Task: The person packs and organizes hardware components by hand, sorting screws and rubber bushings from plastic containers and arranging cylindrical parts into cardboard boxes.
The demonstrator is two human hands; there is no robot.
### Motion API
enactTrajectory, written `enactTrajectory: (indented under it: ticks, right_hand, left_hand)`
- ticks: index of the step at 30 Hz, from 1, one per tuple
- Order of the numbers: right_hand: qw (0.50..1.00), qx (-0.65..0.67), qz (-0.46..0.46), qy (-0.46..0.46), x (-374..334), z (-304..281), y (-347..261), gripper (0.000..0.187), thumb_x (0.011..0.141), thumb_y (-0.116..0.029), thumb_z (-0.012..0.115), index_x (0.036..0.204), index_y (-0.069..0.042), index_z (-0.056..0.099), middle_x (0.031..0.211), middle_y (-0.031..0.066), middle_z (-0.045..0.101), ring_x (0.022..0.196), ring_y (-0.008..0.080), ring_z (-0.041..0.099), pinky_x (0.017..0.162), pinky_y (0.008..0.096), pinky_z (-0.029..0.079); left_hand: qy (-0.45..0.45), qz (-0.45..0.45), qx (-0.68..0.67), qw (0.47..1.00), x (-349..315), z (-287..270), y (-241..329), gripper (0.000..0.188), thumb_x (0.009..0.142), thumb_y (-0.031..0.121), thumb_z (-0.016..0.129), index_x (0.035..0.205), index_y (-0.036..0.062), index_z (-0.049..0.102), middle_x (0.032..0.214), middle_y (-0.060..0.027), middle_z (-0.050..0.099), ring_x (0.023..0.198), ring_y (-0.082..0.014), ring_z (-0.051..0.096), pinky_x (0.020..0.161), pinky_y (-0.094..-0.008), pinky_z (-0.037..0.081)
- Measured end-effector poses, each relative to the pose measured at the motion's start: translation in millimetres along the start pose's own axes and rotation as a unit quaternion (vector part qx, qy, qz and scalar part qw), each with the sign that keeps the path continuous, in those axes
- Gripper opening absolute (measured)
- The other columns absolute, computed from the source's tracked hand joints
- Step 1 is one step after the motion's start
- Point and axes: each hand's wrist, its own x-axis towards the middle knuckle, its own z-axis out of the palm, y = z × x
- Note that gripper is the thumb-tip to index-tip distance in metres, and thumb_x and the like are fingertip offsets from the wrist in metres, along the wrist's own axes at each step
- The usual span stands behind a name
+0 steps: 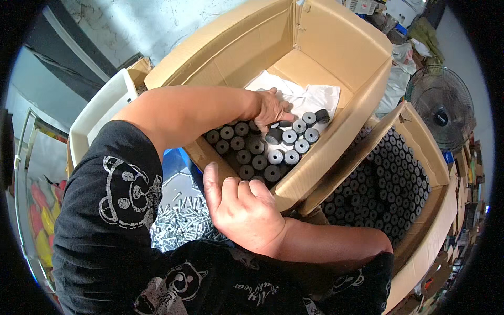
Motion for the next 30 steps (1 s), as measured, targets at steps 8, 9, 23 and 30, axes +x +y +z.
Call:
enactTrajectory:
  ticks: [8,9,23,30]
  right_hand:
    - [1.0,0.006,-0.009,0.005,0.5,3.1,-1.5,0.039,0.073,-0.014,0.057,0.109,0.0,0.065,0.061,-0.0025,0.037,0.052,0.0104,0.042,0.053,0.0242,0.034]
    - [1.0,0.003,-0.013,0.002,0.7,2.4,-1.6,0.04,0.073,-0.014,0.057,0.11,0.0,0.064,0.061,-0.0025,0.037,0.052,0.0104,0.042,0.053,0.0242,0.034]
    - [1.0,-0.018,-0.002,0.014,-2.5,-0.8,-0.3,0.04,0.076,-0.013,0.057,0.113,0.001,0.063,0.061,-0.0033,0.043,0.052,0.01,0.045,0.053,0.0245,0.036]
    - [0.999,-0.012,-0.018,0.032,-1.8,-0.2,-2.7,0.039,0.075,-0.014,0.057,0.11,0.002,0.063,0.061,-0.003,0.046,0.051,0.0103,0.047,0.052,0.0252,0.037]
  left_hand:
    - [0.023,-0.021,-0.057,0.998,12.5,9.6,-6.7,0.101,0.061,0.035,0.083,0.142,0.0341,0.024,0.135,-0.0155,0.039,0.117,-0.0376,0.052,0.092,-0.0546,0.044]
    - [0.038,0.001,-0.063,0.997,13.7,10.8,-10.0,0.1,0.061,0.035,0.083,0.142,0.0341,0.024,0.134,-0.0161,0.04,0.117,-0.0387,0.052,0.093,-0.0515,0.045]
    - [0.183,-0.047,-0.55,0.814,-103.3,-72.3,-33.3,0.079,0.067,0.031,0.081,0.132,0.0096,0.042,0.096,-0.0057,0.059,0.073,-0.0124,0.058,0.063,-0.0242,0.048]
    - [0.274,0.027,-0.711,0.647,-277.8,-78.2,37.0,0.094,0.061,0.032,0.083,0.139,0.006,0.035,0.111,-0.0102,0.056,0.082,-0.0131,0.059,0.062,-0.0223,0.05]
